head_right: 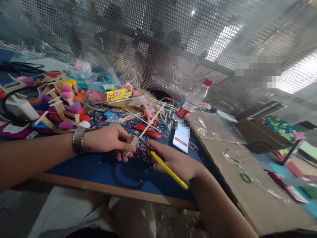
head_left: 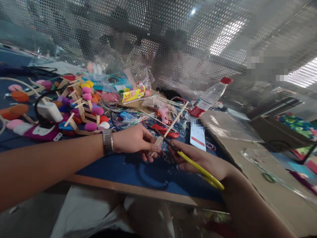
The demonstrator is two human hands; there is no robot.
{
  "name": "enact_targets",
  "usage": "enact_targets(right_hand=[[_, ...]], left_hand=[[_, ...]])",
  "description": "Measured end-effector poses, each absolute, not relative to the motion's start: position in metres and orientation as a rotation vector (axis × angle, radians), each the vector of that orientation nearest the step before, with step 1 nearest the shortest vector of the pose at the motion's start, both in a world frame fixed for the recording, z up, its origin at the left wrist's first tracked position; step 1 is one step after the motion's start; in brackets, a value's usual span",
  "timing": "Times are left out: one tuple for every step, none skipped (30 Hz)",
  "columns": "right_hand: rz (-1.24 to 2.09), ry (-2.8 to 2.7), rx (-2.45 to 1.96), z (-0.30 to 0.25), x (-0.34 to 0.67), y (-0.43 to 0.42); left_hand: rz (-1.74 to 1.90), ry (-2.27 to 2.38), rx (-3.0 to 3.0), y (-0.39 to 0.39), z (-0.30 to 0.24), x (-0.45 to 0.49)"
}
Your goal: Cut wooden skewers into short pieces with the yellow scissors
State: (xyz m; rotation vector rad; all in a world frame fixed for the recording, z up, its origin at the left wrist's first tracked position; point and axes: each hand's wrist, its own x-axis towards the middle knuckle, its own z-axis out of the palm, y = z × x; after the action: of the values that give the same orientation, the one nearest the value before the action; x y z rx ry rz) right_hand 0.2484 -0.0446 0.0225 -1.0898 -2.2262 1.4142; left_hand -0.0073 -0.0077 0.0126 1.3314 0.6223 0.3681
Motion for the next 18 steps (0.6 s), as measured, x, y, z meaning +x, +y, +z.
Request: enact_targets(right_hand=[[1.436, -2.195, -1.091, 0.023, 0.248, -0.044], [1.460, -2.157, -1.094, 0.023, 0.248, -0.044], [1.481, -2.110, -1.096, 0.023, 0.248, -0.044], [1.500, -2.059, -1.098, 0.023, 0.248, -0.043], [1.516, -2.002, -1.100, 0.023, 0.248, -0.043], [1.530, -1.943, -1.100, 0.022, 0.248, -0.042], [1.542, -1.888, -1.101, 0.021, 0.249, -0.042], [1.553, -1.843, -1.097, 0.020, 0.249, -0.041], [1.558, -1.802, -1.085, 0.019, 0.248, -0.041], [1.561, -1.766, -1.070, 0.018, 0.248, -0.040], [1.559, -1.733, -1.052, 0.016, 0.247, -0.040], [1.556, -1.706, -1.038, 0.015, 0.246, -0.040], [1.548, -1.682, -1.026, 0.014, 0.245, -0.040], [1.539, -1.661, -1.019, 0.014, 0.243, -0.040], [1.529, -1.650, -1.013, 0.013, 0.242, -0.040], [1.519, -1.646, -1.004, 0.013, 0.240, -0.040], [1.505, -1.645, -0.991, 0.013, 0.239, -0.039], [1.490, -1.644, -0.976, 0.014, 0.238, -0.039]], left_hand=[[0.382, 0.627, 1.321, -0.008, 0.012, -0.007], [0.399, 0.631, 1.306, -0.008, 0.012, -0.007], [0.419, 0.636, 1.288, -0.008, 0.012, -0.006], [0.442, 0.643, 1.270, -0.008, 0.011, -0.006], [0.469, 0.655, 1.256, -0.008, 0.011, -0.005], [0.498, 0.674, 1.254, -0.008, 0.010, -0.005], [0.528, 0.705, 1.270, -0.007, 0.010, -0.005], [0.558, 0.748, 1.311, -0.006, 0.010, -0.005], [0.584, 0.800, 1.381, -0.006, 0.009, -0.005], [0.600, 0.854, 1.477, -0.005, 0.009, -0.006], [0.602, 0.906, 1.593, -0.004, 0.008, -0.006], [0.596, 0.953, 1.725, -0.004, 0.008, -0.007], [0.587, 0.996, 1.866, -0.004, 0.008, -0.008], [0.576, 1.034, 2.004, -0.004, 0.008, -0.009], [0.563, 1.064, 2.127, -0.004, 0.008, -0.009], [0.551, 1.087, 2.226, -0.005, 0.009, -0.010], [0.542, 1.108, 2.294, -0.006, 0.009, -0.010], [0.531, 1.127, 2.329, -0.007, 0.010, -0.010]])
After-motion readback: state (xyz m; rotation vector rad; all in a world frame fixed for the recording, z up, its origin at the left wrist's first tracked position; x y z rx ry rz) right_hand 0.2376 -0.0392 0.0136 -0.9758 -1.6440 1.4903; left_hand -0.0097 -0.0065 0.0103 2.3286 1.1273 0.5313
